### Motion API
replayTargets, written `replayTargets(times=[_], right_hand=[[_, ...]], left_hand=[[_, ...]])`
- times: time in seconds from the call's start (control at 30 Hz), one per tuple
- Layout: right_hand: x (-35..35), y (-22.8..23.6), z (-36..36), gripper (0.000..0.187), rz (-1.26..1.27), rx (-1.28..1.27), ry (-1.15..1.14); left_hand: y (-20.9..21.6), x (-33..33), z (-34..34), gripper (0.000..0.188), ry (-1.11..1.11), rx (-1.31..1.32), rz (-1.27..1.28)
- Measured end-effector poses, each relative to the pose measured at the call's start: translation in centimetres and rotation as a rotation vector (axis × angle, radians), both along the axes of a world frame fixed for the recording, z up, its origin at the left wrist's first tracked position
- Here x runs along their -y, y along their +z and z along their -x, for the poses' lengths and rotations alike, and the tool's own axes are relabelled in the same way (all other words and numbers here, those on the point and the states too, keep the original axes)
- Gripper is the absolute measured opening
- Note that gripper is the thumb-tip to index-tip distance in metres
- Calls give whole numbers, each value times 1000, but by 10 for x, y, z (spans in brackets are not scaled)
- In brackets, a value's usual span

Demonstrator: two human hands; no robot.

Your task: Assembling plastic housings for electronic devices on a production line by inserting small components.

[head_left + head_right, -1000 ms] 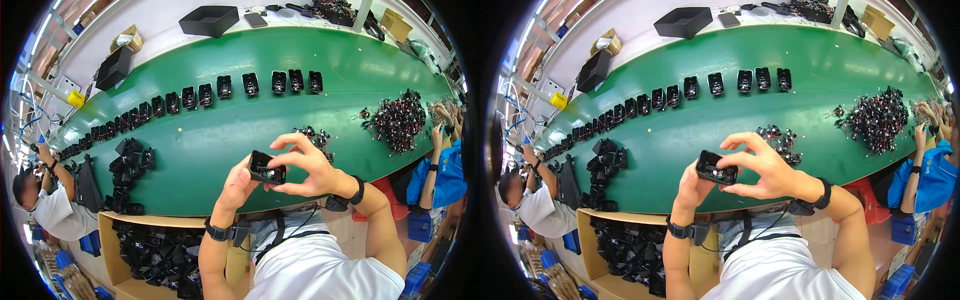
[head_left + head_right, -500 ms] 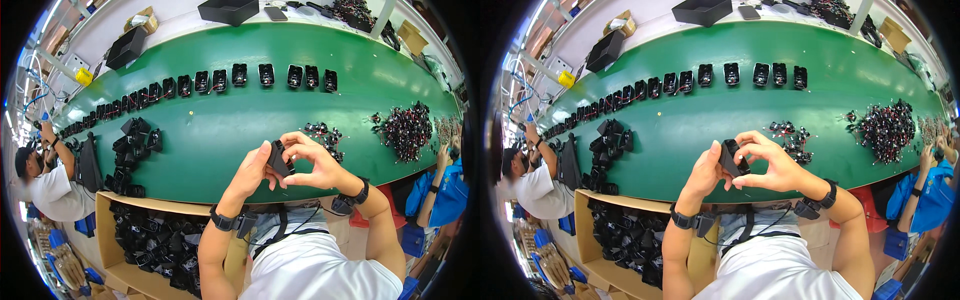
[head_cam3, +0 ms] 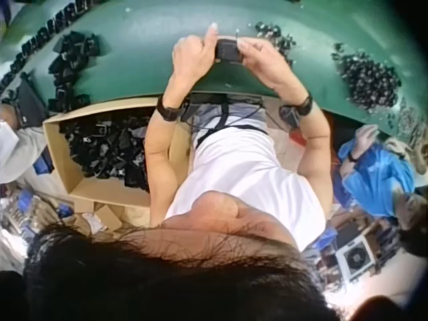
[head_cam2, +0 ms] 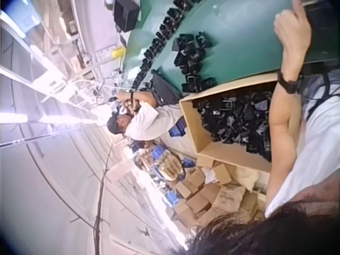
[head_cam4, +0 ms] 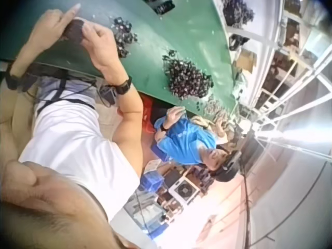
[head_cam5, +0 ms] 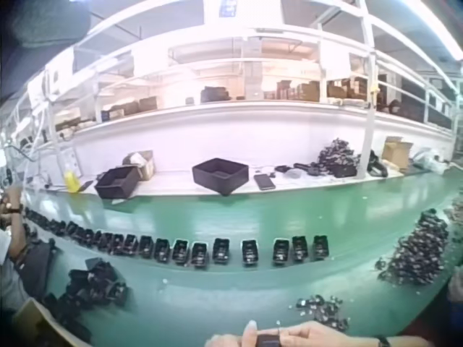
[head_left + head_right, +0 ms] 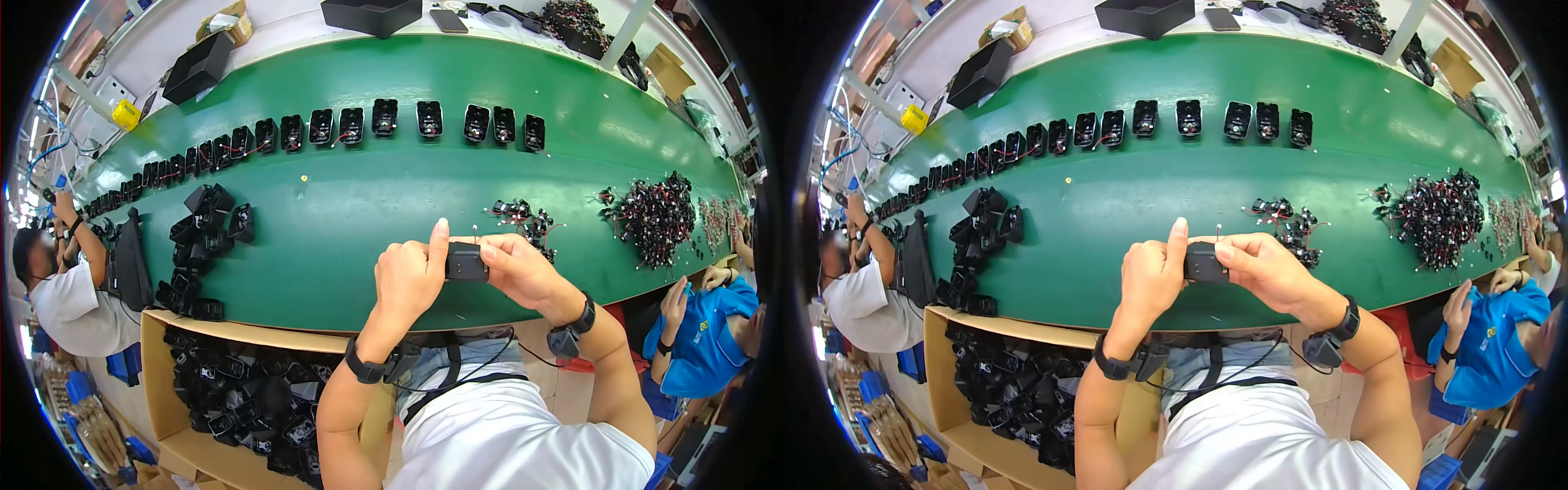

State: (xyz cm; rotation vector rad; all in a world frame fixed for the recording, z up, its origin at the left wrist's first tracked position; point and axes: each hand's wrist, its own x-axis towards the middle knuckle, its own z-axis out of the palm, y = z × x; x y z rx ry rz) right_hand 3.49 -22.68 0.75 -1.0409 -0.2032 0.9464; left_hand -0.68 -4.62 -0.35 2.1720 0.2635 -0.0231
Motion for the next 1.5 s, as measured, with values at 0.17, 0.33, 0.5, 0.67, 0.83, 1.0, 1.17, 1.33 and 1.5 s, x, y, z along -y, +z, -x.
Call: replayTargets(times=[0.17, 0.33, 0.5, 0.67, 0.83, 1.0, 1.17, 1.33, 1.5], right_hand=[[1, -4, 17, 18, 60, 110, -96], [3, -4, 29, 15, 37, 351, -131], [15, -5, 27, 15, 5, 404, -117], [58, 16, -46, 27, 590, 1427, -317], [89, 32, -144, 28, 1377, 1412, -235], [156, -24, -222, 26, 1567, 1418, -210], [144, -26, -196, 37, 1603, 1533, -279], [127, -11, -90, 31, 929, 1531, -589], [127, -20, -14, 12, 897, 1271, -713]], left_hand=[[-1, 7, 2, 59, 136, 238, -274], [-11, 11, 6, 52, 88, 296, -327], [-11, 11, 6, 51, 1, 341, -219], [8, -29, 2, 33, 59, 266, -28], [36, -132, 3, 23, 225, 364, -384], [14, -211, -10, 91, 436, -125, -850], [-40, -262, 5, 88, 366, 15, -812], [-51, -274, -2, 54, 270, 242, -798], [-44, -233, -7, 45, 119, 262, -779]])
